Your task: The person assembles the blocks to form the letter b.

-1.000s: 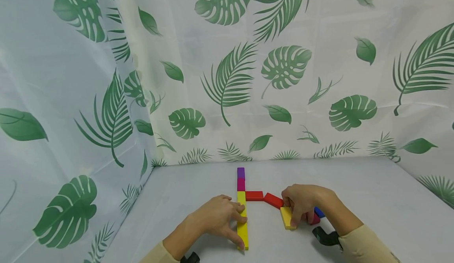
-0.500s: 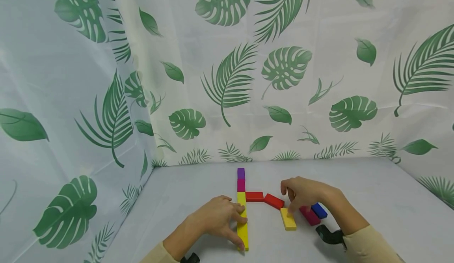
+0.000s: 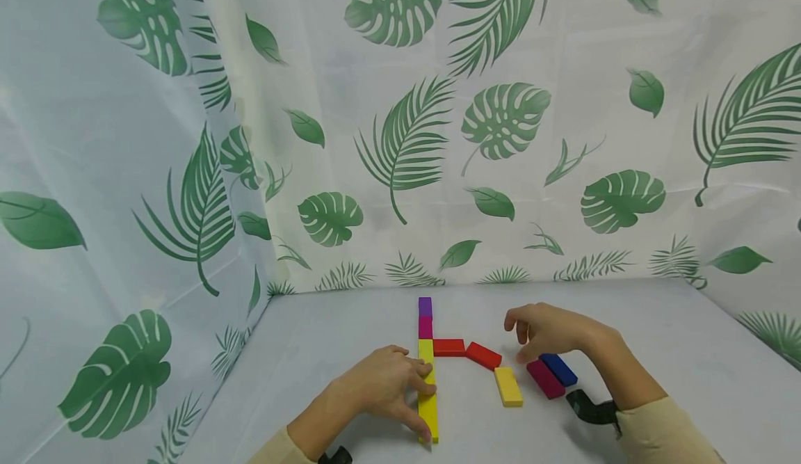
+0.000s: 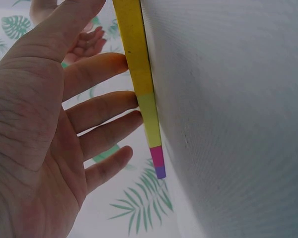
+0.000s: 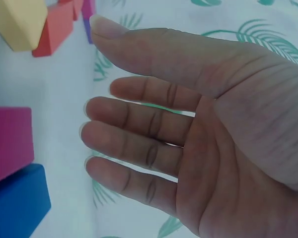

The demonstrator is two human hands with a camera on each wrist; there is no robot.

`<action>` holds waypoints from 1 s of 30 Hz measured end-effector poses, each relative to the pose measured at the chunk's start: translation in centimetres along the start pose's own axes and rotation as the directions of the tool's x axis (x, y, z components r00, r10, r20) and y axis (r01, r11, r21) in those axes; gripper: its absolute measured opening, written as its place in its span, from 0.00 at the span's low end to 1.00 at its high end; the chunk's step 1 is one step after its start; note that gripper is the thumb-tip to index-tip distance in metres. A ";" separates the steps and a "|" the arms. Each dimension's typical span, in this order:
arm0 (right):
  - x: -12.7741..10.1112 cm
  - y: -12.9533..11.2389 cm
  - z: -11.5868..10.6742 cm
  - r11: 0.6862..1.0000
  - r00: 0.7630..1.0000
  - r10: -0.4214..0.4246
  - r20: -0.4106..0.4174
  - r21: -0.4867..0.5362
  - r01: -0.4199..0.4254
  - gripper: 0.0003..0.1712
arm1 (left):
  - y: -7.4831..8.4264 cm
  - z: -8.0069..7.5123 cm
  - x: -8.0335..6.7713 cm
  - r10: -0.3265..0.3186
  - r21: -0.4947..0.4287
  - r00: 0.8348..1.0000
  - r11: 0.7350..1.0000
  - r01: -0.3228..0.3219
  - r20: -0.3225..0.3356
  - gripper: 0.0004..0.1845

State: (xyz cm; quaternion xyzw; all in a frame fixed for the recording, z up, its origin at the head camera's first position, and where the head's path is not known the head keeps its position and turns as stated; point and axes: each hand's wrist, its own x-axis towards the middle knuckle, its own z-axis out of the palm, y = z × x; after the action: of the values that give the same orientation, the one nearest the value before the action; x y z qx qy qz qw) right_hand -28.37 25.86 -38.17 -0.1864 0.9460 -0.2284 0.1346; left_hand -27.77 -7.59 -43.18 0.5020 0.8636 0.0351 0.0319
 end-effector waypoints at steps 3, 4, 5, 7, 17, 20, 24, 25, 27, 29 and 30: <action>0.0 0.4 -0.2 1.000 1.000 0.003 -0.007 0.008 -0.003 0.24 | 0.1 0.0 0.0 0.004 0.005 1.000 1.000 -0.004 -0.006 0.39; -0.1 0.5 -0.2 1.000 1.000 0.006 -0.009 0.012 -0.006 0.24 | 0.1 -0.1 -0.1 0.005 0.007 1.000 1.000 -0.005 -0.009 0.39; 0.0 0.6 -0.3 1.000 1.000 0.010 -0.010 0.012 -0.010 0.24 | 0.1 -0.1 -0.1 0.005 0.008 1.000 1.000 -0.005 -0.011 0.39; 0.0 0.9 -0.3 1.000 1.000 0.021 -0.012 0.012 -0.021 0.24 | 0.1 -0.1 -0.1 0.008 0.011 1.000 1.000 -0.008 -0.012 0.39; -0.4 2.1 -0.9 0.997 0.997 0.071 -0.014 -0.002 -0.071 0.26 | -0.1 0.0 0.1 0.009 0.027 1.000 1.000 -0.009 -0.005 0.39; -0.5 2.5 -1.0 0.997 0.997 0.082 -0.013 0.004 -0.082 0.26 | -0.1 0.0 0.1 0.008 0.027 1.000 1.000 -0.008 -0.005 0.39; -0.7 2.9 -1.1 0.994 0.995 0.102 -0.001 0.045 -0.102 0.26 | 0.0 0.0 0.0 0.006 0.026 1.000 1.000 -0.005 -0.006 0.38; -0.7 3.0 -1.1 0.993 0.994 0.108 0.003 0.057 -0.108 0.27 | 0.0 0.0 0.0 0.005 0.026 1.000 1.000 -0.005 -0.006 0.38; -0.8 3.2 -1.1 0.990 0.993 0.122 0.010 0.073 -0.122 0.27 | 0.0 0.0 0.0 0.004 0.027 1.000 1.000 -0.004 -0.005 0.38; -0.8 3.4 -1.1 0.988 0.991 0.135 0.016 0.072 -0.136 0.28 | 0.0 0.0 0.0 0.003 0.026 1.000 1.000 -0.003 -0.004 0.38; -0.7 3.5 -1.1 0.987 0.990 0.143 0.020 0.069 -0.144 0.28 | 0.0 -0.1 0.0 0.003 0.025 1.000 1.000 -0.003 -0.003 0.38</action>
State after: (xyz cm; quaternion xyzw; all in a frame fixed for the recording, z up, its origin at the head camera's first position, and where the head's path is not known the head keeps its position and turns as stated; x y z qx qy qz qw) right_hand -29.10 29.46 -38.74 -0.1149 0.9473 -0.2500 0.1643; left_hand -27.76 -7.59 -43.12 0.5038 0.8631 0.0251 0.0242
